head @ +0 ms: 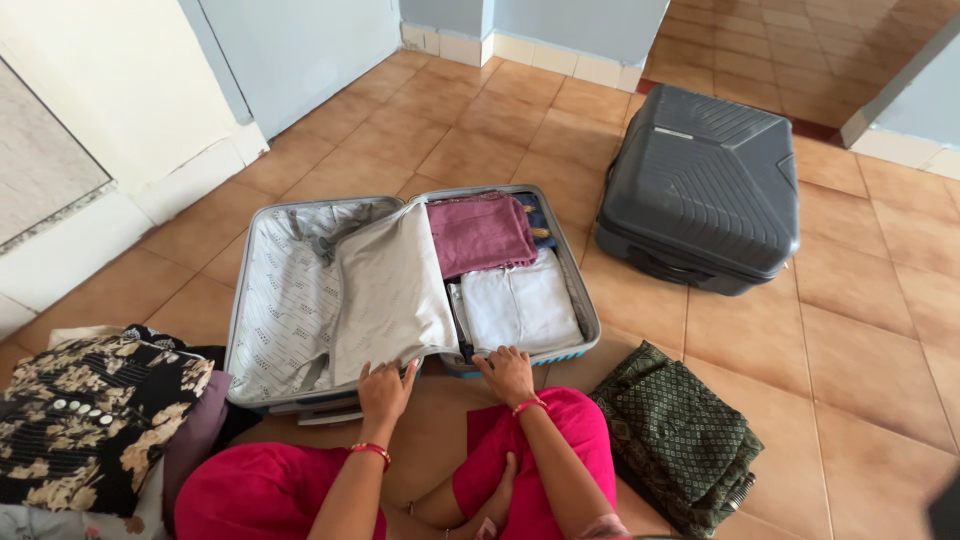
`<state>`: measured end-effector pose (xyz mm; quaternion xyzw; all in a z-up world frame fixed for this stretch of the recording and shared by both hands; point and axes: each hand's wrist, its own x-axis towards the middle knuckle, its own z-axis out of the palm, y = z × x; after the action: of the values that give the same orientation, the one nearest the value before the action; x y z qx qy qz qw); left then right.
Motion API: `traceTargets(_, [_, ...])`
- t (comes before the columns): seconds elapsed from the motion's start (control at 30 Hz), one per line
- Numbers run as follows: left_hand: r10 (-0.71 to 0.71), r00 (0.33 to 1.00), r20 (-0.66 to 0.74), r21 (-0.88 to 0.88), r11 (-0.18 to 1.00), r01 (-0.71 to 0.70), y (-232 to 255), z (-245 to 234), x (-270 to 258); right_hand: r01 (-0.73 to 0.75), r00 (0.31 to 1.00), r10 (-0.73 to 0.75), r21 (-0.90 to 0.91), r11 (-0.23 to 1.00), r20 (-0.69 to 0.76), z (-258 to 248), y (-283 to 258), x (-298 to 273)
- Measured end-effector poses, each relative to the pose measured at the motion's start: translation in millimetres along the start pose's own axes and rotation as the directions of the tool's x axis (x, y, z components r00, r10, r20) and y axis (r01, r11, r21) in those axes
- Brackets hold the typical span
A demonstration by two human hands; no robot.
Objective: The person sits on the floor and removes folded clothes from an open suitcase, placing them into a growing pile on the floor. The person handles shirts, pants, and patterned garments one by one, stacking them neatly beside the suitcase.
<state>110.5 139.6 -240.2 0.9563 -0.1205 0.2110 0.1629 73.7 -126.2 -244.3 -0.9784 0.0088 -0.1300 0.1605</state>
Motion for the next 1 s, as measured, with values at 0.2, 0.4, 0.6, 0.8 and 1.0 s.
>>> traceTargets(0.2, [0.106, 0.973, -0.205, -0.087, 0.988, -0.126, -6.9, -8.9, -27.5, -0.149, 0.964, 0.123, 0.096, 0.984, 0.235, 6.8, 10.7, -5.5])
traceTargets(0.4, [0.048, 0.991, -0.127, -0.079, 0.995, -0.059, -7.1, -9.8, -29.3, -0.508, 0.763, 0.523, 0.147, 0.849, -0.379, 1.4, 100.3, 23.4])
traceTargets(0.6, [0.038, 0.986, -0.16, -0.118, 0.991, -0.057, -4.9, -10.2, -26.5, -0.574, 0.782, 0.616, 0.274, 0.772, -0.096, -26.1, 177.4, 49.8])
traceTargets(0.8, [0.035, 0.981, -0.191, -0.104, 0.993, -0.056, -5.1, -5.4, -25.9, -0.647, 0.734, 0.659, 0.46, 0.608, 0.162, -48.0, 176.4, 77.2])
traceTargets(1.0, [0.043, 0.977, -0.207, -0.139, 0.988, -0.073, -4.7, -7.9, -27.6, -0.686, 0.72, 0.672, 0.319, 0.654, 0.173, -53.5, 158.0, 83.0])
